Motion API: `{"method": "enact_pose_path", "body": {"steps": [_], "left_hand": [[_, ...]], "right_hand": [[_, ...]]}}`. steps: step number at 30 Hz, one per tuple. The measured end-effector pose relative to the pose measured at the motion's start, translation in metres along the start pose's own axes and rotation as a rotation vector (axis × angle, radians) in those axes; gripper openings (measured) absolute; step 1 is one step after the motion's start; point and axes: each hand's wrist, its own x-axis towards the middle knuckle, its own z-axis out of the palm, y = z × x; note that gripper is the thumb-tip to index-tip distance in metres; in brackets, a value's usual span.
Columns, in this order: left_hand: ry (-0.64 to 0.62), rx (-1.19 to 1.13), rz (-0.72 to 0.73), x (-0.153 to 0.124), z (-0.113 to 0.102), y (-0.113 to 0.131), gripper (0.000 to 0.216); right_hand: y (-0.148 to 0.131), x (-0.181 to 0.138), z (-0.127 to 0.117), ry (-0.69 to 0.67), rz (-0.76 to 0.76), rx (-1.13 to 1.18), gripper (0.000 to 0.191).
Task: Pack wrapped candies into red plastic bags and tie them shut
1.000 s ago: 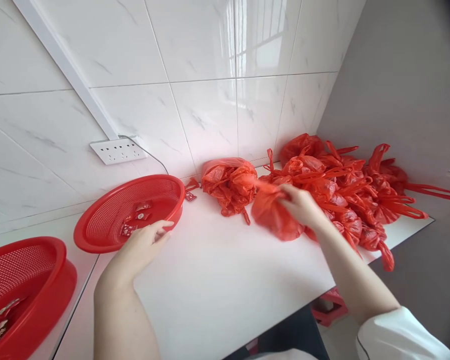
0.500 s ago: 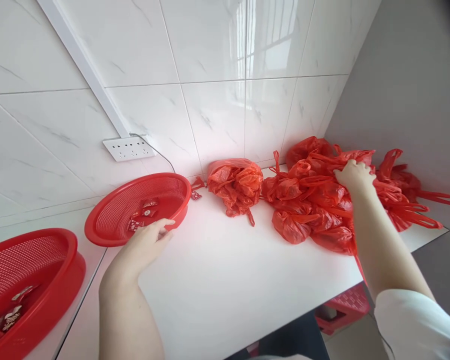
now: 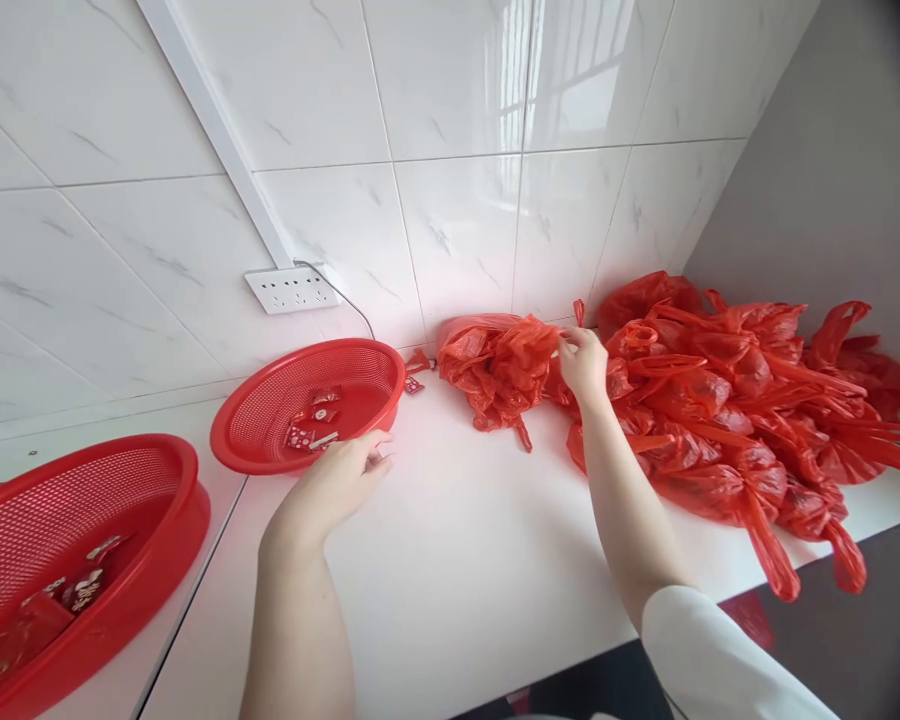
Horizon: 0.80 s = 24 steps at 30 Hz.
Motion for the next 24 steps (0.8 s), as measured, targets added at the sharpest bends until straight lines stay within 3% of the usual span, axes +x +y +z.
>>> {"method": "enact_pose_path", "body": {"steps": [2,5,8,11,14,17,18,19,21,24], "left_hand": [[-0.002,-0.005,0.006,-0.001,0.000,0.002,0.045],[-0.022,-0.007,-0.029,-0.001,0.000,0.006,0.047],[-0.044,0.003,-0.056,0.000,0.001,0.008,0.046],[-0.060,0.007,-0.062,0.001,0.001,0.009,0.046],[-0.067,0.009,-0.068,0.002,0.002,0.009,0.046],[-0.065,0.015,-0.066,0.003,0.003,0.009,0.046],[-0.065,0.017,-0.064,0.003,0.003,0.009,0.047],[-0.066,0.018,-0.063,0.004,0.004,0.008,0.047],[-0.069,0.018,-0.059,0.004,0.005,0.009,0.047],[-0.071,0.019,-0.050,0.004,0.007,0.009,0.047]], "right_hand": [[0.005,0.003,0.002,0.082,0.120,0.336,0.025],[0.006,0.004,0.008,0.097,0.262,0.834,0.031],[0.005,0.003,0.013,0.023,0.223,1.000,0.039],[0.004,-0.003,0.012,0.005,0.100,0.585,0.049],[0.000,-0.011,0.008,0.166,-0.020,0.015,0.061],[-0.008,-0.019,0.007,0.419,-0.251,-0.148,0.050],[-0.010,-0.021,0.008,0.431,-0.343,-0.158,0.043],[-0.012,-0.023,0.010,0.370,-0.427,-0.175,0.035],[-0.013,-0.027,0.018,0.100,-0.541,-0.257,0.025],[-0.010,-0.033,0.032,-0.258,-0.487,-0.479,0.021]]}}
